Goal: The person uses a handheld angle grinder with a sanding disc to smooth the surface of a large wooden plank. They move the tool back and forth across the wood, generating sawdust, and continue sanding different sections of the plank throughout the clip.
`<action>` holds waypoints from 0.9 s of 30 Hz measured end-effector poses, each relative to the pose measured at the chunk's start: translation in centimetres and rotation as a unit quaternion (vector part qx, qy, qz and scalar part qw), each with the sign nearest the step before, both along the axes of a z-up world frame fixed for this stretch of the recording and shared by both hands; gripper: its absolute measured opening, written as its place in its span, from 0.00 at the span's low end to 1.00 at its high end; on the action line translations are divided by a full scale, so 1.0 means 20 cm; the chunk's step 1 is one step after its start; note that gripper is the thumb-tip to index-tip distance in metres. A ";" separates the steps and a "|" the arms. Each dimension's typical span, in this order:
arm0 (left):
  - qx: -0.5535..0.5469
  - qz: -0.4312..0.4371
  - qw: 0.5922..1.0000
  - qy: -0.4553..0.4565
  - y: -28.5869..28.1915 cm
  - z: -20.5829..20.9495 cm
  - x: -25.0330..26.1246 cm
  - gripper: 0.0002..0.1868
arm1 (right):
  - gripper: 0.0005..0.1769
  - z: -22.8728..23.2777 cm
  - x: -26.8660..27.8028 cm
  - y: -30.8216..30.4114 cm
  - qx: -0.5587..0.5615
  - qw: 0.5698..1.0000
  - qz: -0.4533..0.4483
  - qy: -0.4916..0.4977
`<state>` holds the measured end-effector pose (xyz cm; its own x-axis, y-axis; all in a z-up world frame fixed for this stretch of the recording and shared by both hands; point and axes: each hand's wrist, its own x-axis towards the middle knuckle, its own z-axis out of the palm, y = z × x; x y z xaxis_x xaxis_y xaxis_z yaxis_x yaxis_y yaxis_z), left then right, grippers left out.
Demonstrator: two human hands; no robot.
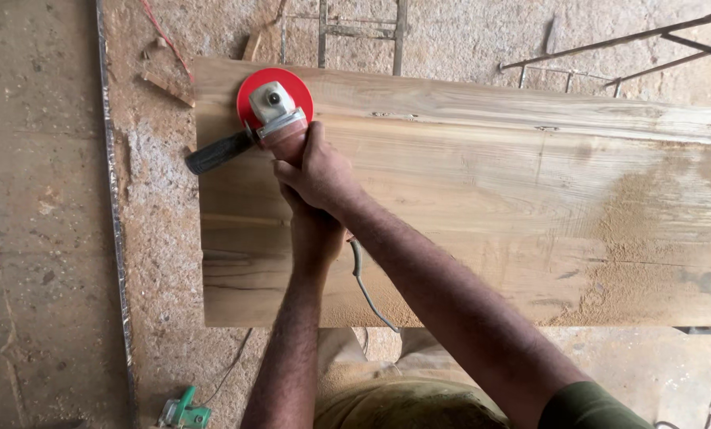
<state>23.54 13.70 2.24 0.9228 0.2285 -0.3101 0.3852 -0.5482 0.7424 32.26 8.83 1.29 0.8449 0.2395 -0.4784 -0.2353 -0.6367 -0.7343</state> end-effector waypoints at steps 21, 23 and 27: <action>-0.060 -0.285 0.951 0.102 -1.58 -0.01 0.04 0.56 | 0.43 -0.28 -0.25 -1.97 0.047 0.927 -0.360 -0.098; -0.066 -0.309 0.942 0.110 -1.75 -0.05 0.03 0.54 | 0.36 -0.27 -0.30 -2.17 0.044 0.930 -0.358 -0.073; -0.092 -0.346 0.923 0.140 -1.97 -0.06 0.03 0.53 | 0.30 -0.24 -0.40 -2.42 -0.022 0.913 -0.408 -0.001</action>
